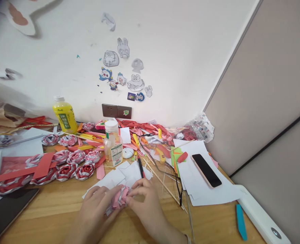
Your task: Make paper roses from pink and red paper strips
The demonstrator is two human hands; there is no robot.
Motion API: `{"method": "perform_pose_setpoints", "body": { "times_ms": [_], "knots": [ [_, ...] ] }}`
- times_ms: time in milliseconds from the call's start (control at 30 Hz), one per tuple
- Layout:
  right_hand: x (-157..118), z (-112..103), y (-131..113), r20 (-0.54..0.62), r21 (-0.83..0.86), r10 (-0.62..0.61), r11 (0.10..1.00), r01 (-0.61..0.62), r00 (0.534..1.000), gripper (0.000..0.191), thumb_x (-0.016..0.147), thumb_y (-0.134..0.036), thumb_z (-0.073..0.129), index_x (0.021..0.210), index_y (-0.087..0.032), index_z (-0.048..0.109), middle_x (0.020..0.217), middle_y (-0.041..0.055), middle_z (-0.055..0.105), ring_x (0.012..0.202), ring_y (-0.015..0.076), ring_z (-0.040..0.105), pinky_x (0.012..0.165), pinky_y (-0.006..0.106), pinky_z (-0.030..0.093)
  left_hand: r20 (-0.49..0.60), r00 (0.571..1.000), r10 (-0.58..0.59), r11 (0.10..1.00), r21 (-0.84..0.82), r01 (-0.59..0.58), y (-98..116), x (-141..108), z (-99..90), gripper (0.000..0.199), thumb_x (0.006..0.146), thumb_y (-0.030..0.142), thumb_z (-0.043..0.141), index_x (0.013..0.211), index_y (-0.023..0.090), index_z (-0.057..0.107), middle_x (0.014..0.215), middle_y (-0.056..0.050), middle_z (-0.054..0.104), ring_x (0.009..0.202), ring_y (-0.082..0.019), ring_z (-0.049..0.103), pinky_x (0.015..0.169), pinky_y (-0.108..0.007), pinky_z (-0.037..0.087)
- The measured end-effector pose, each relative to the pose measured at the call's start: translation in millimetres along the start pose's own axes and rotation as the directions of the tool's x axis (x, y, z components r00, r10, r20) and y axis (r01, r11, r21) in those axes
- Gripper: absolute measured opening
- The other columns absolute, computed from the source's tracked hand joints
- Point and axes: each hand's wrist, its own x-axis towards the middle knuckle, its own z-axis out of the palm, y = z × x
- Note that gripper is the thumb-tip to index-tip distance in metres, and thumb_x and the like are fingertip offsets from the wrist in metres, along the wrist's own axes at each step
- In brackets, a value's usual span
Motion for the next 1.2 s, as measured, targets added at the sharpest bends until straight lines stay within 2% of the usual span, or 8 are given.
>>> {"method": "perform_pose_setpoints", "body": {
  "times_ms": [100, 200, 300, 400, 733, 1033, 1200],
  "knots": [
    [-1.9, 2.6, -1.3, -0.024, -0.032, 0.003, 0.999, -0.004, 1.0, 0.013, 0.072, -0.034, 0.07, 0.068, -0.021, 0.072, 0.09, 0.0052, 0.061, 0.093, 0.0218, 0.055, 0.087, 0.036, 0.041, -0.026, 0.998, 0.061, 0.996, 0.067, -0.059, 1.4, 2.1, -3.0, 0.022, 0.09, 0.017, 0.039, 0.106, 0.015, 0.054, 0.066, 0.0, 0.064, 0.061, -0.017, 0.057, 0.067, -0.032, 0.036],
    [-2.5, 3.7, -2.7, -0.014, 0.04, 0.023, 0.999, -0.022, 1.0, 0.019, 0.072, -0.038, 0.07, 0.066, -0.02, 0.07, 0.088, 0.0046, 0.06, 0.09, 0.0201, 0.057, 0.085, 0.033, 0.043, -0.042, 0.994, 0.1, 0.992, 0.087, -0.097, 2.4, 2.7, -4.1, 0.021, 0.09, 0.015, 0.04, 0.106, 0.015, 0.054, 0.065, 0.001, 0.065, 0.06, -0.017, 0.056, 0.068, -0.032, 0.035],
    [-1.6, 3.1, -2.7, 0.021, 0.118, 0.029, 0.993, -0.032, 0.999, 0.022, 0.073, -0.04, 0.069, 0.066, -0.019, 0.069, 0.087, 0.0042, 0.059, 0.088, 0.019, 0.058, 0.084, 0.032, 0.043, -0.031, 0.997, 0.069, 0.995, 0.073, -0.067, 3.0, 2.4, -3.9, 0.021, 0.09, 0.018, 0.04, 0.105, 0.015, 0.055, 0.065, 0.001, 0.064, 0.06, -0.017, 0.055, 0.067, -0.032, 0.034],
    [-0.3, 1.4, -1.7, 0.055, 0.127, 0.012, 0.992, -0.019, 0.998, 0.02, 0.074, -0.038, 0.068, 0.067, -0.018, 0.068, 0.089, 0.0044, 0.058, 0.089, 0.0189, 0.058, 0.085, 0.032, 0.042, -0.026, 0.999, 0.042, 0.997, 0.059, -0.04, 3.5, 2.2, -3.8, 0.022, 0.091, 0.019, 0.039, 0.105, 0.016, 0.055, 0.065, 0.0, 0.063, 0.06, -0.017, 0.055, 0.066, -0.032, 0.034],
    [-2.3, 3.0, 0.4, -0.002, -0.047, -0.141, 0.989, 0.14, 0.99, 0.007, 0.075, -0.022, 0.065, 0.068, -0.02, 0.065, 0.089, 0.0038, 0.058, 0.092, 0.0199, 0.053, 0.085, 0.034, 0.041, -0.063, 0.997, 0.055, 0.997, 0.053, -0.051, 3.1, 3.8, -5.2, 0.022, 0.09, 0.019, 0.039, 0.103, 0.016, 0.056, 0.065, 0.0, 0.064, 0.06, -0.016, 0.056, 0.066, -0.031, 0.036],
    [-3.8, 5.5, -2.4, -0.044, -0.038, -0.111, 0.993, 0.11, 0.993, 0.011, 0.074, -0.015, 0.064, 0.065, -0.02, 0.065, 0.088, 0.0029, 0.059, 0.09, 0.0181, 0.055, 0.084, 0.032, 0.042, -0.061, 0.997, 0.055, 0.998, 0.033, -0.053, 4.3, 4.4, -6.2, 0.021, 0.09, 0.019, 0.039, 0.103, 0.016, 0.056, 0.067, -0.001, 0.064, 0.061, -0.016, 0.056, 0.07, -0.031, 0.036],
    [-2.8, 0.3, -4.0, 0.014, -0.038, -0.12, 0.992, 0.12, 0.993, 0.009, 0.075, -0.017, 0.065, 0.069, -0.022, 0.069, 0.096, 0.0036, 0.061, 0.097, 0.0199, 0.053, 0.09, 0.035, 0.04, -0.046, 0.999, 0.013, 1.0, 0.017, -0.012, 2.4, 1.7, -3.5, 0.022, 0.09, 0.021, 0.041, 0.104, 0.015, 0.057, 0.067, -0.001, 0.062, 0.061, -0.016, 0.055, 0.07, -0.031, 0.036]
  ]
}}
